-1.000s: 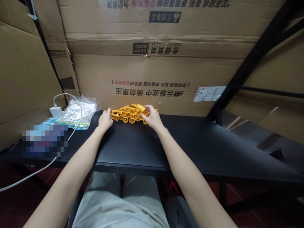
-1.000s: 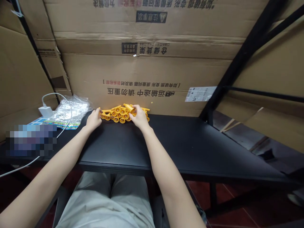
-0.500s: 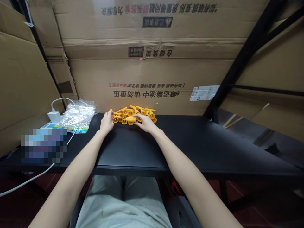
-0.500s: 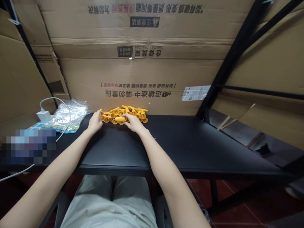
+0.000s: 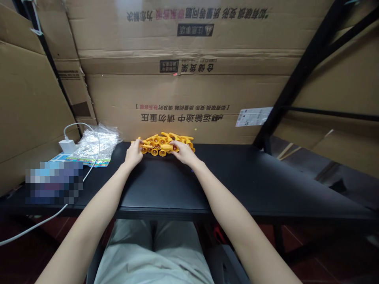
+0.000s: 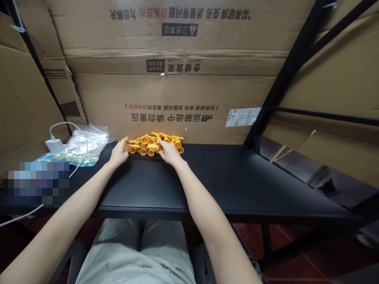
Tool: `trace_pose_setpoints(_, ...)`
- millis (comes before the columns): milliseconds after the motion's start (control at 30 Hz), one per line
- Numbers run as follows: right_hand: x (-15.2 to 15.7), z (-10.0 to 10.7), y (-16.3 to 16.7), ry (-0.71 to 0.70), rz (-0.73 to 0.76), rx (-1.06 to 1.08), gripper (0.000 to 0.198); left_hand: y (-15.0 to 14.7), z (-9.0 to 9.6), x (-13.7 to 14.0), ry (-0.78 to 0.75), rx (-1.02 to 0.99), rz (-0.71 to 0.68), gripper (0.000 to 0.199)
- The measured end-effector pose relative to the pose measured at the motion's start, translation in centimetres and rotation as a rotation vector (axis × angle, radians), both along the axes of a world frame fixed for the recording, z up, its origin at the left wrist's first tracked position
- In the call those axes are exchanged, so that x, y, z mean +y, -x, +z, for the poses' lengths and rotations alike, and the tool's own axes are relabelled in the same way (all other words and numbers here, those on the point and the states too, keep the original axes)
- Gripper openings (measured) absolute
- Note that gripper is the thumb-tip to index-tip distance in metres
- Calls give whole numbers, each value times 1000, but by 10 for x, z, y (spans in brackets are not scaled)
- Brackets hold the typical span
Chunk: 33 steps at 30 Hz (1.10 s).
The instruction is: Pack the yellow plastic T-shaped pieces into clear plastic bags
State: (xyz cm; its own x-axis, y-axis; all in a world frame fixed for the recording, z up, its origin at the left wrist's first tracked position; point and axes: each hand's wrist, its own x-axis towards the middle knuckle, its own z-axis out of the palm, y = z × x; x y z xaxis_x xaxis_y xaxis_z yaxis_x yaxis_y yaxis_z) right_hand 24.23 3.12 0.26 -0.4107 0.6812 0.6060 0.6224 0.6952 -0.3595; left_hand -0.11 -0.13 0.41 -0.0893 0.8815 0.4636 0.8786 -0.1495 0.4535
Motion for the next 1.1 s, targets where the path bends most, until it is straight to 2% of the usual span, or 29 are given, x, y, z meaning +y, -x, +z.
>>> trace_pose_setpoints(400, 1, -1, -2, -1, -24, -49, 41, 2, -3, 2, -91, -8, -30, 29)
trace_pose_setpoints(833, -3, 3, -3, -5, -126, -102, 39, 3, -7, 5, -157, -40, -42, 26)
trace_pose_setpoints(967, -3, 3, -1, 20, -54, -36, 40, 0, -7, 5, -167, -45, -68, 26)
trace_pose_setpoints(1100, -5, 2, 6, 61, 59, 41, 37, -2, -8, 6, -190, -28, -159, 25)
